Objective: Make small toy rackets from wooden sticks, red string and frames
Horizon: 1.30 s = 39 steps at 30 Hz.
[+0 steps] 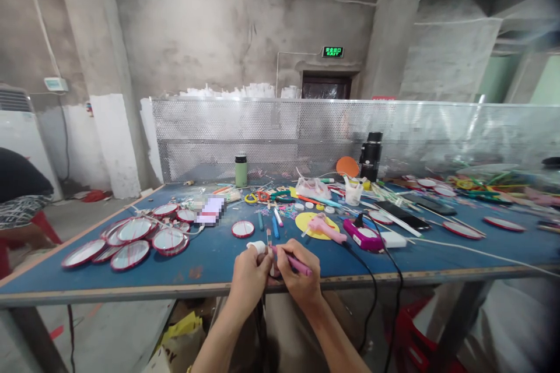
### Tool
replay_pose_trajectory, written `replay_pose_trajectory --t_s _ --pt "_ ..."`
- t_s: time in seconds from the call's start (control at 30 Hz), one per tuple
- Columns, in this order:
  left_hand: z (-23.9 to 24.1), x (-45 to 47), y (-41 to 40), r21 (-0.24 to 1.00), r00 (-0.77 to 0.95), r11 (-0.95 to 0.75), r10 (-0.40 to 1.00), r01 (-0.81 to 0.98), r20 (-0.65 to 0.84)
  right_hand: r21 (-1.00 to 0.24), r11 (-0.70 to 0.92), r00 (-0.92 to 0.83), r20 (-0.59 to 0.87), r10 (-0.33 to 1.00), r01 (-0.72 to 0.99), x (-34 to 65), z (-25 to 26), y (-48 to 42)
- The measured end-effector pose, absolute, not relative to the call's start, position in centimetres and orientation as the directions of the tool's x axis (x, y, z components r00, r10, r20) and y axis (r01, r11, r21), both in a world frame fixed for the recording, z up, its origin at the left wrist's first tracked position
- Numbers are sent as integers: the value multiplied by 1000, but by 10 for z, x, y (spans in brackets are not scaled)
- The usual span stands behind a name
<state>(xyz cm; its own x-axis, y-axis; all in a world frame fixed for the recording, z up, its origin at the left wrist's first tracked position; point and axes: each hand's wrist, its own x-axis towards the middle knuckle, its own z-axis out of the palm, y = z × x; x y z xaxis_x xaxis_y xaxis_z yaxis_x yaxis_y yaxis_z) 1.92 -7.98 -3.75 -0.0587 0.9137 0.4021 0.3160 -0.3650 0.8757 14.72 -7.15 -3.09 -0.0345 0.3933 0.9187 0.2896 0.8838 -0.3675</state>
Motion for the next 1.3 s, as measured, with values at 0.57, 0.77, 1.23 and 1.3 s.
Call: replay_pose_trajectory --t_s 0.57,0.77,1.23,1.3 --pt "-37 20 -80 887 -47 -356 922 294 385 -374 881 -7 920 392 289 146 -30 -72" --pt "-36 20 -81 891 -55 -344 925 296 376 -370 879 -15 920 392 300 146 -30 -71" --pt "-35 20 -81 895 -43 -346 927 280 372 -392 863 8 911 412 318 146 -31 -70" --pt "-35 21 -81 900 -34 -344 930 268 366 -395 862 11 911 413 318 146 -31 -71"
